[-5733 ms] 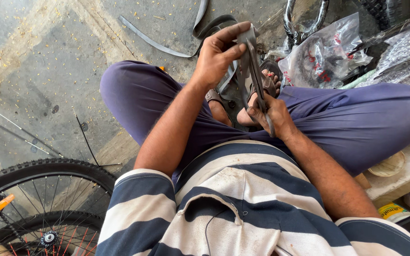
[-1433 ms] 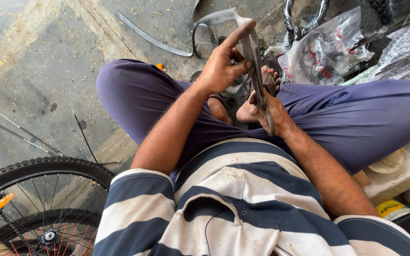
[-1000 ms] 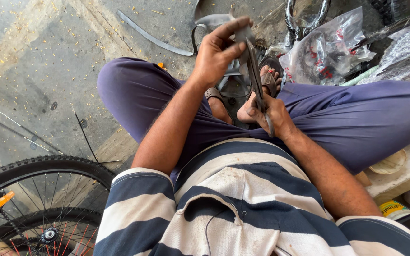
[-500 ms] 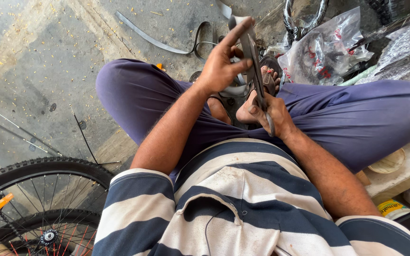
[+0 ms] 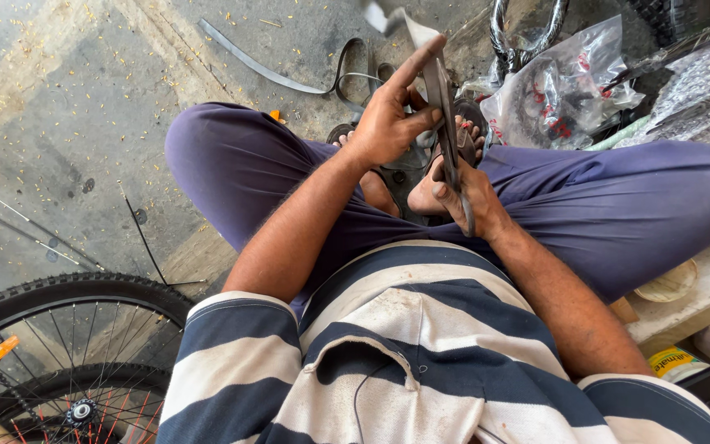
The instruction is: The person sits on the floor of a bicycle workshop cutting gray rubber strips from old inner tubes with large scissors, trimming pieces one at a time and letting cut pieces fall aside, occasionally repositioning the strip in the blades.
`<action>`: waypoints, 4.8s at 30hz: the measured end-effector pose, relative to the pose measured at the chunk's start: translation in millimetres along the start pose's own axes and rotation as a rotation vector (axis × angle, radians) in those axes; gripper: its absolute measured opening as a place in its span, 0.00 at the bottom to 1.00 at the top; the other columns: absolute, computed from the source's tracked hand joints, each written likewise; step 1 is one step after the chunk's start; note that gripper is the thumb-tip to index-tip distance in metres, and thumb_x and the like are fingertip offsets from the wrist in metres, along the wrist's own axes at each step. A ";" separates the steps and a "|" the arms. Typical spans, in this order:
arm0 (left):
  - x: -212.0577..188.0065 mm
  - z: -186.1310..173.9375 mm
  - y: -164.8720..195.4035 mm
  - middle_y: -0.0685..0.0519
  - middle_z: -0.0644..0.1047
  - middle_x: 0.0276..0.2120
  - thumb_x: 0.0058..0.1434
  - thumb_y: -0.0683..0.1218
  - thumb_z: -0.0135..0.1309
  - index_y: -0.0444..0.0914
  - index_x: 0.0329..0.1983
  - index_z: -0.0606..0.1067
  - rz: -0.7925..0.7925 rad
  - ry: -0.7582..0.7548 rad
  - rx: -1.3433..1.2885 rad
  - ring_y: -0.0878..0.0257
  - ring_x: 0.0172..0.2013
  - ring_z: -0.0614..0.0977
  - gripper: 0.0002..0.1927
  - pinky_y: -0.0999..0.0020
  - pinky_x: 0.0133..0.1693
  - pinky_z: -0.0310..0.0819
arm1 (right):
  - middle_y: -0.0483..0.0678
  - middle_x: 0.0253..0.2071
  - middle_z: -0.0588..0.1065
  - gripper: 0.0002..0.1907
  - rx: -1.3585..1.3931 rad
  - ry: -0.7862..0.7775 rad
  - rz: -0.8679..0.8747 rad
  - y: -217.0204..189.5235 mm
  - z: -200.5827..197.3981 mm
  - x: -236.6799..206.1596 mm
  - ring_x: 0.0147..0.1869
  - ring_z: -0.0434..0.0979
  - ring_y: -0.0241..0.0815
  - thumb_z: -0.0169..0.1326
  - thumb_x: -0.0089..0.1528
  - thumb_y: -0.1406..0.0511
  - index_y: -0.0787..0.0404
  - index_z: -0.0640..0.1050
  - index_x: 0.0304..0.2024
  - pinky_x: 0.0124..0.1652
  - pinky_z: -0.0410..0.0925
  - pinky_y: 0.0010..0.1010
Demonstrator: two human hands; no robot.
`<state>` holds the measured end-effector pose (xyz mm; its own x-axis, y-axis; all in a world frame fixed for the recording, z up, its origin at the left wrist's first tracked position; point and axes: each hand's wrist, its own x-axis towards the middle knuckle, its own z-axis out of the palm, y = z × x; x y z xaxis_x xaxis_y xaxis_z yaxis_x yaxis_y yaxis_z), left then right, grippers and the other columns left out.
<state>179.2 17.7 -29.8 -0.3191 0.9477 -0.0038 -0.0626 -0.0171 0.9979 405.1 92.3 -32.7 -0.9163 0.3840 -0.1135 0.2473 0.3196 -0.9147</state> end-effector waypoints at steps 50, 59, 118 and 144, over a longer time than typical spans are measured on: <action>10.4 -8.0 -15.3 0.52 0.70 0.69 0.67 0.32 0.62 0.44 0.78 0.57 0.087 0.041 -0.130 0.66 0.51 0.82 0.41 0.66 0.54 0.81 | 0.50 0.24 0.73 0.30 -0.124 0.034 0.175 -0.6 -3.5 -0.2 0.27 0.70 0.42 0.58 0.62 0.42 0.63 0.74 0.36 0.31 0.67 0.35; 6.4 -11.8 -6.2 0.59 0.65 0.72 0.61 0.30 0.56 0.49 0.78 0.54 0.036 0.036 -0.120 0.68 0.43 0.85 0.46 0.68 0.50 0.84 | 0.48 0.27 0.71 0.31 -0.076 0.000 0.084 -7.5 -1.7 3.8 0.30 0.72 0.40 0.54 0.63 0.40 0.62 0.73 0.43 0.34 0.67 0.33; 18.6 -19.9 -15.0 0.45 0.78 0.60 0.74 0.34 0.57 0.38 0.74 0.67 -0.055 0.078 -0.374 0.65 0.51 0.82 0.26 0.67 0.55 0.82 | 0.48 0.23 0.74 0.29 -0.162 0.021 0.174 -3.9 -3.0 0.8 0.27 0.76 0.40 0.59 0.62 0.44 0.63 0.76 0.43 0.33 0.69 0.33; 8.4 -9.1 -11.1 0.56 0.64 0.75 0.66 0.31 0.58 0.47 0.80 0.54 0.094 -0.022 -0.174 0.67 0.49 0.82 0.44 0.66 0.53 0.82 | 0.48 0.25 0.72 0.36 -0.117 0.012 0.149 -6.1 -5.1 3.9 0.28 0.74 0.42 0.54 0.60 0.38 0.64 0.74 0.47 0.32 0.68 0.33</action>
<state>168.6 22.9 -41.6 -0.3106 0.9461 0.0921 -0.1968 -0.1588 0.9675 401.6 96.3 -25.7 -0.8631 0.4446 -0.2395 0.4159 0.3569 -0.8364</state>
